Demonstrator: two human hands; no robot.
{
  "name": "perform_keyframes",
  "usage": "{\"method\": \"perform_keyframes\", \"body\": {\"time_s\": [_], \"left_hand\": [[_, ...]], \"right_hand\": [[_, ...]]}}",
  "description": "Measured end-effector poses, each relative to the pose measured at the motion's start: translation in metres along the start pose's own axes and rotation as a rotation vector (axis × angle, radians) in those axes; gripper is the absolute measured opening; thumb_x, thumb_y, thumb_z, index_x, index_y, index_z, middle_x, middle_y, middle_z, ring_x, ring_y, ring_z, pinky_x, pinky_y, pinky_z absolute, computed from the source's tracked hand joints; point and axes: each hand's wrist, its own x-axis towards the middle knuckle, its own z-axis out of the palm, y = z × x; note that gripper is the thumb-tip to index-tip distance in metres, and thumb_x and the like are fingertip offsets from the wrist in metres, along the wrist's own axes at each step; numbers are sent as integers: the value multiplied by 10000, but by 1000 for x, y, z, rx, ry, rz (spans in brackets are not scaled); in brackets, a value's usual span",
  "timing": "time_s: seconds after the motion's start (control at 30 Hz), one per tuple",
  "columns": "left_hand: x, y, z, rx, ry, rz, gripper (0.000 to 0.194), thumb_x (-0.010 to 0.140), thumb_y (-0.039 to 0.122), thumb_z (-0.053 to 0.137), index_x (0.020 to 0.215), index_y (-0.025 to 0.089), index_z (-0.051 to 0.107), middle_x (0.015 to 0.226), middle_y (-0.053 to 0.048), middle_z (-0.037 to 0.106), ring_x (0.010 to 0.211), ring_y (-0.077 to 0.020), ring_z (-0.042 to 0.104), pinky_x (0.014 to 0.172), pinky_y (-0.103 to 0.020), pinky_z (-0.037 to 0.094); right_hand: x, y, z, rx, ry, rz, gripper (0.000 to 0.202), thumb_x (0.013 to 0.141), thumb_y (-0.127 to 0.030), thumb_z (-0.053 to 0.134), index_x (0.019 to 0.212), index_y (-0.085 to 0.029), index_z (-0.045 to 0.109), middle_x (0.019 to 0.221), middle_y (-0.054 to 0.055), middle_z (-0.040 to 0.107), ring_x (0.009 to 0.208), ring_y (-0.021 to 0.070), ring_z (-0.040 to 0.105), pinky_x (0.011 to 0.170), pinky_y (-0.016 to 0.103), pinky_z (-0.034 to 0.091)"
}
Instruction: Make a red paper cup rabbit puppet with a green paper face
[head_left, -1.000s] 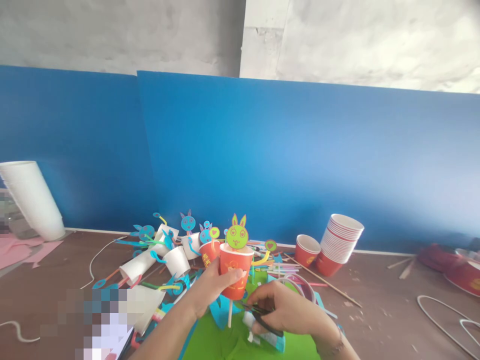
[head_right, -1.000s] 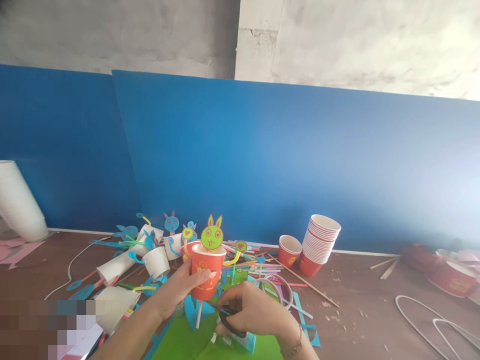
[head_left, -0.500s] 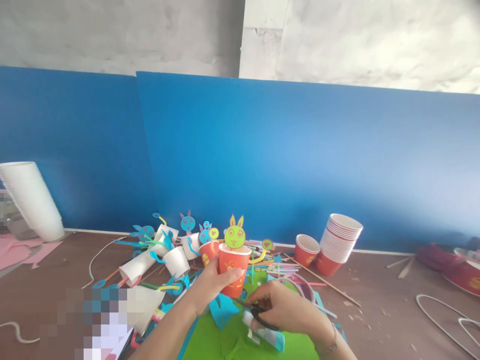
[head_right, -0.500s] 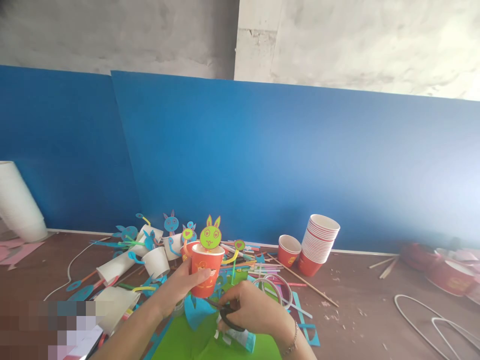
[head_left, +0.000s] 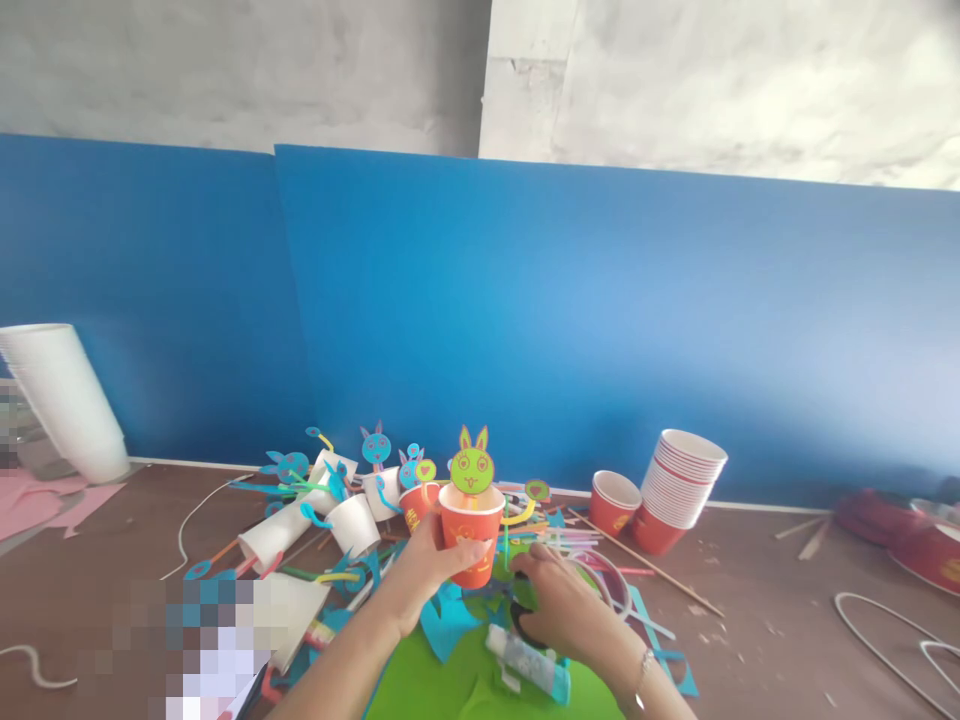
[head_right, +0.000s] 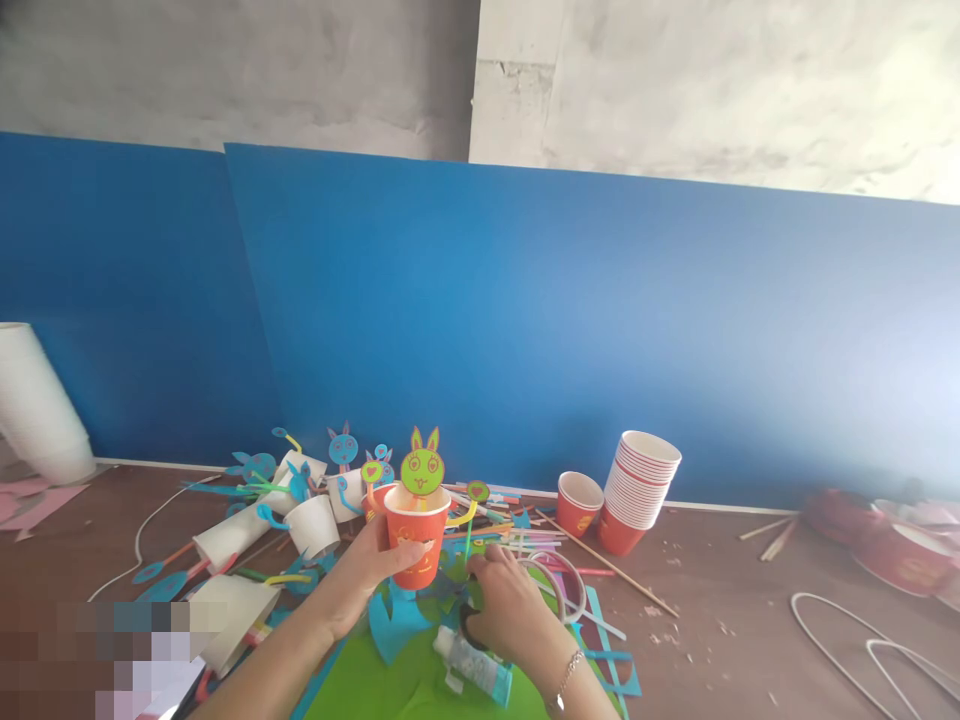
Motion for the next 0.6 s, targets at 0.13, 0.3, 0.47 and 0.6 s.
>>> {"method": "perform_keyframes", "body": {"time_s": [0.13,0.3,0.47,0.6], "left_hand": [[0,-2,4,-42,-25,-10,677,618,356,814,1218,159,569,1136,-142,656,1080,-323,561,925,-411,416],[-3,2,12,-152,18,-32,638,635,364,802,1205,168,595,1111,-127,673,1052,-305,584,921,-394,419],[-6,6,14,-240,61,-90,620,689,397,758,1240,186,567,1108,-110,666,1025,-270,597,866,-352,458],[-5,8,14,-217,112,-56,673,670,404,771,1268,191,546,1095,-107,665,1013,-263,596,854,-339,462]], "right_hand": [[7,4,5,-5,92,13,544,578,-132,574,1120,-145,630,1081,145,538,1087,305,473,876,355,409],[15,8,11,-81,152,64,547,580,-98,580,1122,-126,648,1097,169,538,1087,322,468,913,381,398],[15,8,11,44,86,-10,522,582,-136,606,1099,-155,669,1081,134,575,1087,312,486,923,377,399],[10,1,1,278,151,-52,374,646,-106,532,971,-164,707,1040,107,631,1051,278,530,925,370,386]]}}
